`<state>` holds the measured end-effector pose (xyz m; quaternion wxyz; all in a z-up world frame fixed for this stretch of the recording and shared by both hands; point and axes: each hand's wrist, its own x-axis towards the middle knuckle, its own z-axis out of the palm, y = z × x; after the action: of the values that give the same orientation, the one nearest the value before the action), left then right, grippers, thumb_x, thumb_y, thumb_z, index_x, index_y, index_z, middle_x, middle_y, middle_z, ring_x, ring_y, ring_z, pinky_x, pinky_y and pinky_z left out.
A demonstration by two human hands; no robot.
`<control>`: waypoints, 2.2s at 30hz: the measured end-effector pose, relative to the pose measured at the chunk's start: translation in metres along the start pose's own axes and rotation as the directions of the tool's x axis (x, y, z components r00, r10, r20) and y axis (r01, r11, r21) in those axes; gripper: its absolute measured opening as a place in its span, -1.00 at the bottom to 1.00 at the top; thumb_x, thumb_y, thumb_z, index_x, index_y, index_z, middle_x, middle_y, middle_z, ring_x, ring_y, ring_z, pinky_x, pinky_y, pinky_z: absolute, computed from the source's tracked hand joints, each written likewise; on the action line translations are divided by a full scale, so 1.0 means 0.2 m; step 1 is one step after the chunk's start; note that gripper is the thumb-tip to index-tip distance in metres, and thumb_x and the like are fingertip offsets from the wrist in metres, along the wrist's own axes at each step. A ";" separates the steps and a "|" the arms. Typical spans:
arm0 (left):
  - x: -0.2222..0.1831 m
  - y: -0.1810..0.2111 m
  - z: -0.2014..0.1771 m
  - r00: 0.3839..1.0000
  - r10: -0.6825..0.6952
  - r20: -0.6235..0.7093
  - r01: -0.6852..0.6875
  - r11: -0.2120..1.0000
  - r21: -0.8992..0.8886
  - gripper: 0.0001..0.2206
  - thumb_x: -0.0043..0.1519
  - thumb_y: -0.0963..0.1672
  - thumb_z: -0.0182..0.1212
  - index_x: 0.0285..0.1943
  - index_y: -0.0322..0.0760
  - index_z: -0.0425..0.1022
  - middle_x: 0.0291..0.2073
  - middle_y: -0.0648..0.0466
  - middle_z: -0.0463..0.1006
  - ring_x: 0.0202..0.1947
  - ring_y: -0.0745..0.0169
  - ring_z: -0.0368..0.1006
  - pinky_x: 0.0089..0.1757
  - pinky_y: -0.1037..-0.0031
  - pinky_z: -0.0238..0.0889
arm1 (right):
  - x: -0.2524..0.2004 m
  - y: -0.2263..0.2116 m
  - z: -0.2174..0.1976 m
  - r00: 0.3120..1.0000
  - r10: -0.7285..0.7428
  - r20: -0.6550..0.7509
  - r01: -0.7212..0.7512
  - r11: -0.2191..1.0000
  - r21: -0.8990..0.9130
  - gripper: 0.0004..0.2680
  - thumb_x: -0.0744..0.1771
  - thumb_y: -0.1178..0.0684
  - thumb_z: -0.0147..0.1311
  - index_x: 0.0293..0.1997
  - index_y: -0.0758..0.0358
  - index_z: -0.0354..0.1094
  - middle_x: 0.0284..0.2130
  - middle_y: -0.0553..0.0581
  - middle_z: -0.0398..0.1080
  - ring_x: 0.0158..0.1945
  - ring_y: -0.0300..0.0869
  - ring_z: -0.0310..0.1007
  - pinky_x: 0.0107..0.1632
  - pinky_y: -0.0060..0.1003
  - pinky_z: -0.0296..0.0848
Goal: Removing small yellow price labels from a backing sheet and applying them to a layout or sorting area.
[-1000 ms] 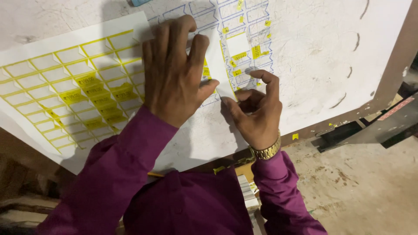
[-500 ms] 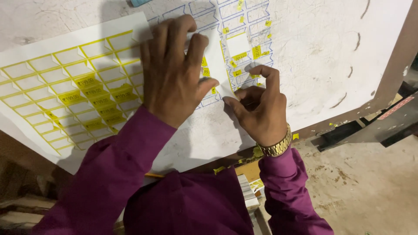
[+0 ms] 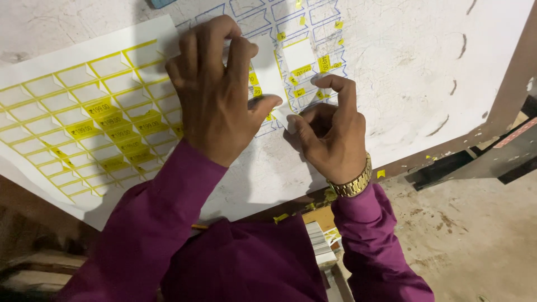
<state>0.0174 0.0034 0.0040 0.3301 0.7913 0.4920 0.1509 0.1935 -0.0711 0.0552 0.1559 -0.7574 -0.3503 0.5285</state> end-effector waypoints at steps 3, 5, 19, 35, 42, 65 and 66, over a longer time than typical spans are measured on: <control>0.00 0.00 0.00 1.000 -0.013 0.007 0.013 1.000 0.005 -0.34 -0.11 -0.01 0.73 0.07 -0.20 0.38 0.17 0.05 0.22 0.21 -0.04 0.16 0.00 0.00 0.03 | -0.01 0.03 0.00 0.998 -0.057 -0.042 0.058 0.998 0.028 -0.61 0.36 0.26 0.20 0.23 0.34 -0.03 -0.54 0.14 0.53 -0.58 -0.26 0.54 -0.50 -0.42 0.43; 0.00 0.00 -0.01 1.000 -0.018 0.025 0.018 1.000 0.006 -0.30 -0.09 0.00 0.74 0.13 -0.25 0.38 0.19 0.01 0.21 0.21 -0.07 0.16 0.00 0.02 0.05 | -0.02 0.02 0.01 0.996 -0.050 -0.078 0.052 0.999 0.018 -0.60 0.35 0.28 0.22 0.21 0.35 -0.02 -0.53 0.16 0.52 -0.57 -0.26 0.54 -0.51 -0.42 0.44; -0.01 -0.01 0.01 1.000 -0.014 0.018 0.014 1.000 -0.008 -0.30 -0.07 0.03 0.73 0.13 -0.25 0.37 0.19 0.01 0.20 0.22 -0.07 0.14 -0.02 0.02 0.03 | -0.01 0.05 -0.02 0.999 -0.032 -0.043 0.033 0.999 0.029 -0.59 0.35 0.26 0.24 0.21 0.36 -0.04 -0.50 0.17 0.53 -0.49 -0.26 0.59 -0.45 -0.41 0.52; -0.01 0.00 0.08 0.998 -0.051 -0.025 0.052 0.998 0.027 -0.29 -0.06 0.09 0.74 0.09 -0.24 0.37 0.14 0.00 0.22 0.19 -0.05 0.15 0.02 -0.03 -0.02 | 0.00 0.05 -0.01 0.999 0.024 -0.025 -0.021 0.994 0.108 -0.63 0.35 0.24 0.23 0.15 0.34 -0.01 -0.58 0.12 0.50 -0.60 -0.31 0.45 -0.54 -0.44 0.37; 0.01 0.02 0.07 0.997 -0.073 -0.011 0.074 0.997 0.030 -0.28 -0.06 0.07 0.75 0.10 -0.27 0.36 0.14 0.00 0.21 0.20 -0.06 0.14 0.04 -0.04 0.00 | -0.01 0.05 0.00 1.000 0.006 -0.018 -0.003 0.987 0.160 -0.66 0.37 0.26 0.20 0.15 0.31 0.01 -0.60 0.11 0.46 -0.59 -0.33 0.42 -0.52 -0.45 0.35; 0.04 0.08 0.06 0.998 -0.066 0.010 0.065 0.993 0.097 -0.24 -0.16 0.04 0.69 0.12 -0.21 0.27 0.13 -0.02 0.20 0.21 -0.05 0.14 -0.06 -0.03 -0.02 | -0.13 0.05 0.23 0.963 -0.072 -0.261 0.108 0.986 0.129 -0.68 0.39 0.29 0.10 0.23 0.39 0.02 -0.47 0.16 0.52 -0.55 -0.27 0.51 -0.48 -0.45 0.42; 0.04 0.08 0.06 0.998 -0.065 0.007 0.064 0.993 0.099 -0.24 -0.16 0.04 0.69 0.12 -0.21 0.27 0.13 -0.02 0.20 0.21 -0.05 0.14 -0.06 -0.03 -0.02 | -0.14 0.04 0.24 0.962 -0.074 -0.261 0.111 0.985 0.129 -0.68 0.39 0.29 0.10 0.23 0.39 0.02 -0.47 0.16 0.52 -0.55 -0.27 0.51 -0.48 -0.45 0.42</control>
<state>0.0380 0.0006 0.0048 0.2980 0.7910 0.5225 0.1114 0.1481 -0.1026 0.0500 0.2781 -0.7887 -0.3239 0.4424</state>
